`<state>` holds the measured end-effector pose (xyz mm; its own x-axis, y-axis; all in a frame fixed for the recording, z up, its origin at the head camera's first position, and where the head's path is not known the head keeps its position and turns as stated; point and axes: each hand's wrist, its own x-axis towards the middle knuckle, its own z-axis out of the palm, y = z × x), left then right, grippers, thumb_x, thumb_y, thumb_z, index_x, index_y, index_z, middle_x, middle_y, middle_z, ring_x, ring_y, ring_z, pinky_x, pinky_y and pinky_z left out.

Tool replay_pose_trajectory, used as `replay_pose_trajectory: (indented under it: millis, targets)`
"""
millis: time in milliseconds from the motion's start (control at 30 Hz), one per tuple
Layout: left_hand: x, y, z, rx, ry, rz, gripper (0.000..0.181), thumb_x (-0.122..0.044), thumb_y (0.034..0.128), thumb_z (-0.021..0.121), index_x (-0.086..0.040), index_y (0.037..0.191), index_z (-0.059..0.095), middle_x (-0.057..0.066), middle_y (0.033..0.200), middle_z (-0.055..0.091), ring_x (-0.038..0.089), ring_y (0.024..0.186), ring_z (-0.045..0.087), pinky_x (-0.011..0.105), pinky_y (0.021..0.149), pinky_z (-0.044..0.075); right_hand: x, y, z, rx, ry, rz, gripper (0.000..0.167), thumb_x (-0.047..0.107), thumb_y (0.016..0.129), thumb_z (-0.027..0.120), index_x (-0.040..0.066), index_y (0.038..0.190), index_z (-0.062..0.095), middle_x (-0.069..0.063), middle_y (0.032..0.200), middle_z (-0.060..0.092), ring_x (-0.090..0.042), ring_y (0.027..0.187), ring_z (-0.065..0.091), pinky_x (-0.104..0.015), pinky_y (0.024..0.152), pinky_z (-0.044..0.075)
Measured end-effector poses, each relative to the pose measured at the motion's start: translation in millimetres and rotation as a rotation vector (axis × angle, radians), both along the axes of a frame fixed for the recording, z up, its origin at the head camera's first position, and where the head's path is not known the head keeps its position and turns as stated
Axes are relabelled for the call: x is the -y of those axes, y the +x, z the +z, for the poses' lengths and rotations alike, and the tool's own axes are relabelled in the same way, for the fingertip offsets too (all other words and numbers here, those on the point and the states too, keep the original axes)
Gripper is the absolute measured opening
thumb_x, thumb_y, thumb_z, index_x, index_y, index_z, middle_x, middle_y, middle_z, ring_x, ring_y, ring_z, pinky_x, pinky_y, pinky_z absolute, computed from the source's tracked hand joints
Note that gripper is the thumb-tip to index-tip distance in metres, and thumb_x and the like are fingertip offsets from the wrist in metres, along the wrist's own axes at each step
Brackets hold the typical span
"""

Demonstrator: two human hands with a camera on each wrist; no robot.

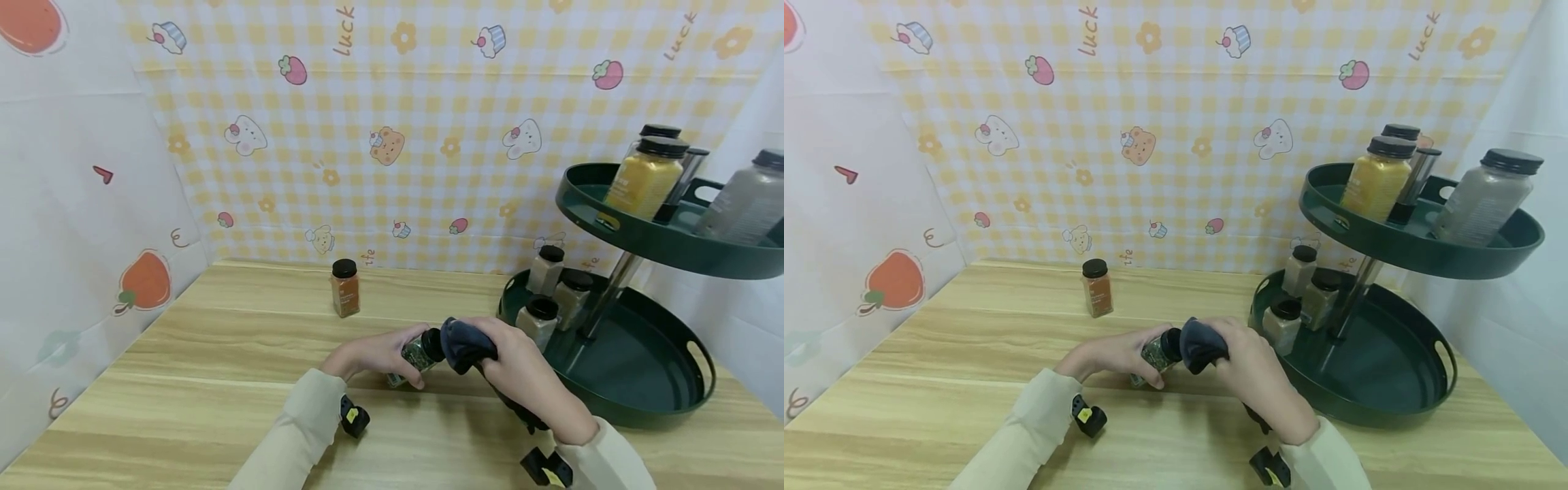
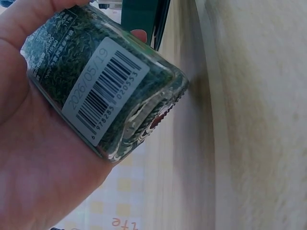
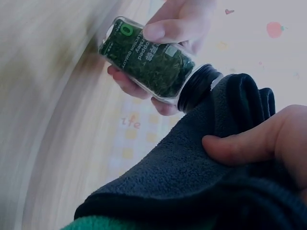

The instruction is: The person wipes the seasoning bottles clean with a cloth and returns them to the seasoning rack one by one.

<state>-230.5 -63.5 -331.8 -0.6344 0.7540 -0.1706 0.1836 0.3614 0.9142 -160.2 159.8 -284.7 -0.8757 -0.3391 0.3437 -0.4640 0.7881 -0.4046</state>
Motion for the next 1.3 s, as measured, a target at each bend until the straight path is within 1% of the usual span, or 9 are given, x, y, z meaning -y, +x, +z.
replay_pose_trajectory:
  millis: [133,300,400,500,667,800,933,1067,1300]
  targets:
    - [0.2,-0.2,0.3,-0.010,0.003,0.004,0.072,-0.009,0.0747,0.072,-0.031,0.134,0.038,0.002,0.114,0.053,0.018,0.096,0.051,0.033,0.084,0.044,3,3.3,0.6,-0.016,0.010,0.029,0.056,-0.013,0.072,0.062,0.015,0.119,0.061,-0.003,0.114,0.063,-0.026,0.105,0.061,-0.046,0.083,0.050]
    - [0.0,-0.3,0.8,-0.060,0.010,-0.015,0.076,-0.010,0.0749,0.073,-0.036,0.136,0.036,-0.008,0.137,0.041,0.014,0.124,0.038,0.044,0.108,0.024,9,11.2,5.3,-0.048,0.006,0.116,0.058,-0.012,0.072,0.063,0.021,0.119,0.060,0.004,0.109,0.063,-0.019,0.099,0.062,-0.039,0.079,0.051]
    - [-0.2,-1.0,0.8,-0.065,0.039,-0.043,0.073,-0.008,0.0742,0.072,-0.034,0.134,0.039,-0.008,0.137,0.042,0.014,0.123,0.039,0.042,0.108,0.025,12,14.4,7.7,-0.059,-0.005,0.163,0.060,-0.012,0.072,0.063,0.024,0.120,0.059,0.006,0.108,0.062,-0.017,0.099,0.062,-0.037,0.079,0.051]
    - [-0.2,-1.2,1.0,-0.049,0.045,-0.053,0.072,-0.007,0.0736,0.071,-0.033,0.133,0.040,-0.004,0.126,0.048,0.015,0.107,0.048,0.034,0.096,0.037,12,13.7,7.7,-0.054,-0.030,0.182,0.058,-0.012,0.073,0.063,0.024,0.119,0.060,0.006,0.109,0.063,-0.016,0.100,0.063,-0.037,0.081,0.051]
    - [1.2,0.4,1.6,-0.006,0.014,0.002,0.073,-0.008,0.0731,0.073,-0.033,0.133,0.040,0.003,0.111,0.053,0.017,0.094,0.052,0.030,0.080,0.044,7,5.8,4.9,-0.040,-0.055,0.118,0.053,-0.015,0.072,0.060,0.016,0.115,0.063,-0.001,0.110,0.065,-0.022,0.101,0.063,-0.041,0.082,0.051]
    - [2.2,2.1,1.2,-0.008,-0.014,0.034,0.079,-0.012,0.0724,0.075,-0.030,0.138,0.035,0.000,0.126,0.050,0.018,0.112,0.047,0.037,0.095,0.039,2,-0.9,0.7,-0.026,-0.024,0.032,0.053,-0.016,0.072,0.057,0.012,0.116,0.062,-0.006,0.115,0.064,-0.028,0.106,0.060,-0.047,0.086,0.049]
    - [1.8,2.0,-0.2,-0.011,0.007,0.013,0.076,-0.012,0.0727,0.075,-0.029,0.136,0.037,-0.001,0.127,0.050,0.016,0.112,0.046,0.038,0.096,0.038,0,-2.1,-1.8,-0.013,-0.001,0.010,0.055,-0.015,0.071,0.057,0.013,0.118,0.061,-0.006,0.116,0.063,-0.029,0.107,0.060,-0.047,0.085,0.049]
    - [1.2,-0.3,-1.4,0.009,0.048,-0.012,0.066,-0.007,0.0731,0.073,-0.027,0.128,0.043,0.003,0.106,0.056,0.016,0.089,0.052,0.029,0.077,0.045,3,2.7,-0.4,-0.025,0.017,0.036,0.057,-0.014,0.071,0.060,0.016,0.120,0.060,-0.003,0.114,0.063,-0.025,0.103,0.062,-0.043,0.080,0.051]
    - [0.0,-2.1,-1.8,-0.046,0.067,-0.066,0.071,-0.006,0.0741,0.072,-0.033,0.132,0.041,-0.008,0.125,0.049,0.012,0.108,0.047,0.034,0.098,0.034,13,16.4,8.6,-0.060,0.034,0.125,0.064,-0.013,0.071,0.062,0.026,0.121,0.058,0.007,0.109,0.061,-0.018,0.098,0.062,-0.037,0.076,0.049]
